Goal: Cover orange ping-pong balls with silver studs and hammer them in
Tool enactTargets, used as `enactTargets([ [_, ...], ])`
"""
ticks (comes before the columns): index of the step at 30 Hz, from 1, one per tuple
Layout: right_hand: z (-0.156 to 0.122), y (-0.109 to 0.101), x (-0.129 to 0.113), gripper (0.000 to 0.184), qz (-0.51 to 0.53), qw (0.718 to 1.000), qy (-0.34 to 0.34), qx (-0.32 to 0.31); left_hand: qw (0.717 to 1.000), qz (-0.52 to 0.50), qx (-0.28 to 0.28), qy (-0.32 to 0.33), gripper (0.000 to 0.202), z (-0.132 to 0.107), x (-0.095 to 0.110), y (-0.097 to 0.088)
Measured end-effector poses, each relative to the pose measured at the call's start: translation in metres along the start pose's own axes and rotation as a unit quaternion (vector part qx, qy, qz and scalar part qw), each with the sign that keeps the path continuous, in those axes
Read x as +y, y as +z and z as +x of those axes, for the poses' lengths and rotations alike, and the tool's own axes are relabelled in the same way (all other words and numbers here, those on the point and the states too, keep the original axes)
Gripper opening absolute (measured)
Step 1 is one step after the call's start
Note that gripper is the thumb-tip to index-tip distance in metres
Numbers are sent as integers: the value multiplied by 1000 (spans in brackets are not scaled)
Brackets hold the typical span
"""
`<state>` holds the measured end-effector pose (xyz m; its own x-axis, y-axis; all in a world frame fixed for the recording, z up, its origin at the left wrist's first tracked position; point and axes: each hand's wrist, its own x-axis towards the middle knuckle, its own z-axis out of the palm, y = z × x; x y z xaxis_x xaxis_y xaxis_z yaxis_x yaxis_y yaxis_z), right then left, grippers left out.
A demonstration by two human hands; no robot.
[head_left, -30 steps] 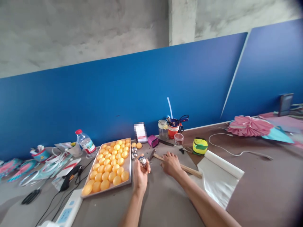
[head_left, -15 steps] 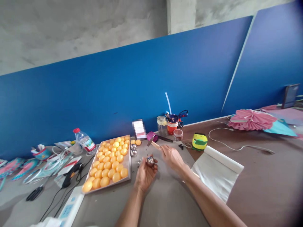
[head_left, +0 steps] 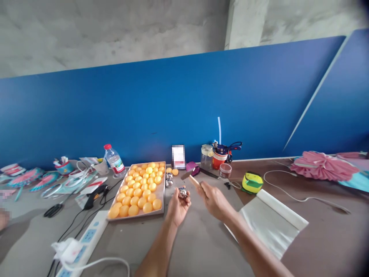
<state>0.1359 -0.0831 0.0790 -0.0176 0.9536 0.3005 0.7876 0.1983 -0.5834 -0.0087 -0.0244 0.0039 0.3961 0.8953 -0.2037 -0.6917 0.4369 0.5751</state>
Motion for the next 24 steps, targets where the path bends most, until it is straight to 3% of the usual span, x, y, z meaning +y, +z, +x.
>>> enactTargets([
  [3, -14, 23, 8, 26, -12, 999, 53, -2, 1000, -10, 13, 9, 32, 2, 2, -2],
  [7, -23, 38, 11, 26, -24, 998, 44, 32, 1000, -9, 4, 26, 30, 3, 1, -2],
  [14, -23, 43, 17, 24, -69, 992, 73, -81, 995, -7, 88, 38, 23, 11, 0, -7],
  [19, -25, 40, 18, 26, -40, 996, 70, -36, 998, -18, 62, 19, 22, 14, -1, -8],
  [24, -25, 44, 18, 22, -73, 991, 75, -88, 993, -22, 112, 13, 23, 16, -3, -8],
])
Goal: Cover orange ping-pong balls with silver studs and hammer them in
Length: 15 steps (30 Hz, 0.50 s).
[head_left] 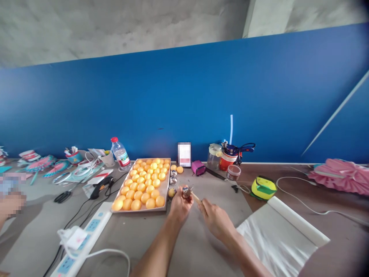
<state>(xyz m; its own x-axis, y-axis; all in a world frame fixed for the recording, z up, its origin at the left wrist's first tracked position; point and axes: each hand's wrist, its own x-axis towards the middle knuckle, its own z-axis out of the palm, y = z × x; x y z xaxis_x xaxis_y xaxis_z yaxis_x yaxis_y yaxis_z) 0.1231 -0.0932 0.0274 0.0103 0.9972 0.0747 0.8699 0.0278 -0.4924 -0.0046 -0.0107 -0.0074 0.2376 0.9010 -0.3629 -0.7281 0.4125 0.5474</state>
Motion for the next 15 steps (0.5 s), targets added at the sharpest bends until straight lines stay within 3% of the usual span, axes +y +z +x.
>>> enactTargets([
  [5, 2, -2, 0, 28, 27, 999, 9, 40, 1000, -16, -13, -15, 22, 1, 3, 0],
  [11, 1, -1, -5, 26, 4, 1000, 9, -14, 999, -40, 15, -23, 9, 1, 7, 0],
  [15, -1, -7, -7, 30, 44, 999, 3, 30, 999, -41, -4, -15, 15, 3, 6, -2],
])
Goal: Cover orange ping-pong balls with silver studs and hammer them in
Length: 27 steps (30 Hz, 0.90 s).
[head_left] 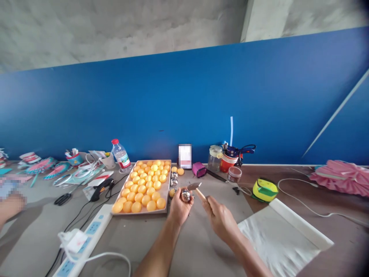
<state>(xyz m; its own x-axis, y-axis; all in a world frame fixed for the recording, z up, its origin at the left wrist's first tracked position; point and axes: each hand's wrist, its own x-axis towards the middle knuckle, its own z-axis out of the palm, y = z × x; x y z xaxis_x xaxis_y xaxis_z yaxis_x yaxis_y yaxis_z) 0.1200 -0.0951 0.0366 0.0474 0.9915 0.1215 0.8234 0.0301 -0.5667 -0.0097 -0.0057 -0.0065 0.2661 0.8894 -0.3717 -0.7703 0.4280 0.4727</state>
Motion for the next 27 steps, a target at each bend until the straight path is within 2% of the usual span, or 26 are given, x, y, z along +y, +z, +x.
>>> enactTargets([
  [6, 1, 4, -2, 24, -36, 998, 3, -49, 1000, -9, 5, 14, 12, 4, 0, -3],
  [10, 2, 3, -2, 29, -3, 1000, -1, -7, 1000, -8, -1, -6, 11, 3, 1, -2],
  [16, 1, 7, -5, 26, -28, 999, -3, -46, 1000, -19, -7, -7, 12, 0, 1, 1],
  [21, 2, 1, -2, 29, 18, 1000, 12, -3, 999, -33, -11, -10, 13, -2, 1, 2],
  [25, 5, 2, 3, 25, -1, 997, 45, -55, 1000, -30, -2, -10, 6, -3, 2, 3],
  [27, 5, 1, 5, 26, 15, 998, 42, -55, 1000, -28, 2, -3, 7, -3, 3, 3],
])
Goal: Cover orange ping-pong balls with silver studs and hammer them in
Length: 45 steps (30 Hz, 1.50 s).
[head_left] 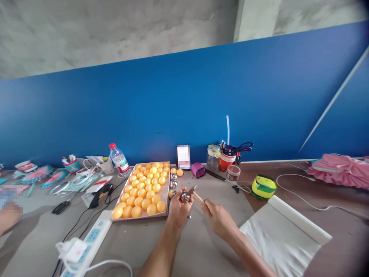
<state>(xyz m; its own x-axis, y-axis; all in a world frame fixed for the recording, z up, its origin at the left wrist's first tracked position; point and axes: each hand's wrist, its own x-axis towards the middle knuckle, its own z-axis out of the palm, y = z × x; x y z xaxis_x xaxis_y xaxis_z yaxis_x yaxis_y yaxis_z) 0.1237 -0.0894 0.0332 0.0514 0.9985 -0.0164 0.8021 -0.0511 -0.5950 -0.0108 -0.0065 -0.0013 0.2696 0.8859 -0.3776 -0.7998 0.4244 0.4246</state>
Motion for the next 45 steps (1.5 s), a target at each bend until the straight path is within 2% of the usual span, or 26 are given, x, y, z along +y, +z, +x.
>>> enactTargets([
  [4, -2, -2, 0, 28, 40, 998, -19, 42, 1000, 10, -1, 21, 11, 0, -1, 1],
  [8, -2, 1, -3, 24, 24, 1000, -1, -4, 998, 10, -31, 46, 16, -1, -1, 1],
  [10, -2, 0, -3, 25, 27, 1000, -6, -4, 998, 1, -39, 48, 15, -2, -1, 1],
  [14, -1, -2, -3, 30, 44, 998, -21, 42, 998, 0, -54, 25, 13, -3, -1, -1],
  [18, -1, 1, -3, 24, 10, 1000, 0, 4, 997, -4, -76, -16, 20, -3, 3, -1],
  [20, -2, 1, -3, 25, 14, 1000, -2, -8, 999, -12, -52, -2, 21, -3, 4, 1],
  [23, -3, -2, -3, 31, 47, 998, -25, 20, 999, -14, -22, 24, 18, -2, 2, 4],
  [25, -3, -2, -3, 31, 49, 998, -26, 32, 999, 1, -45, 24, 12, -2, 0, 4],
  [28, -2, 0, -4, 27, 27, 1000, -5, 5, 995, 33, -86, 27, 8, -4, -2, 1],
  [30, -2, 0, -4, 26, 25, 1000, -3, -2, 995, 44, -87, 25, 12, -5, -1, -1],
  [35, -1, -2, -2, 33, 44, 998, -14, 45, 995, 30, -95, -30, 19, -4, 2, -4],
  [37, 1, -1, -1, 29, 23, 1000, 3, 20, 996, 19, -82, -28, 17, -2, 3, -4],
  [40, 2, 0, 0, 27, 15, 1000, 8, -11, 999, 2, -43, 9, 17, 1, 4, -2],
  [45, 1, -3, -3, 33, 53, 998, -14, 42, 999, 11, -28, 24, 16, 2, 3, 2],
])
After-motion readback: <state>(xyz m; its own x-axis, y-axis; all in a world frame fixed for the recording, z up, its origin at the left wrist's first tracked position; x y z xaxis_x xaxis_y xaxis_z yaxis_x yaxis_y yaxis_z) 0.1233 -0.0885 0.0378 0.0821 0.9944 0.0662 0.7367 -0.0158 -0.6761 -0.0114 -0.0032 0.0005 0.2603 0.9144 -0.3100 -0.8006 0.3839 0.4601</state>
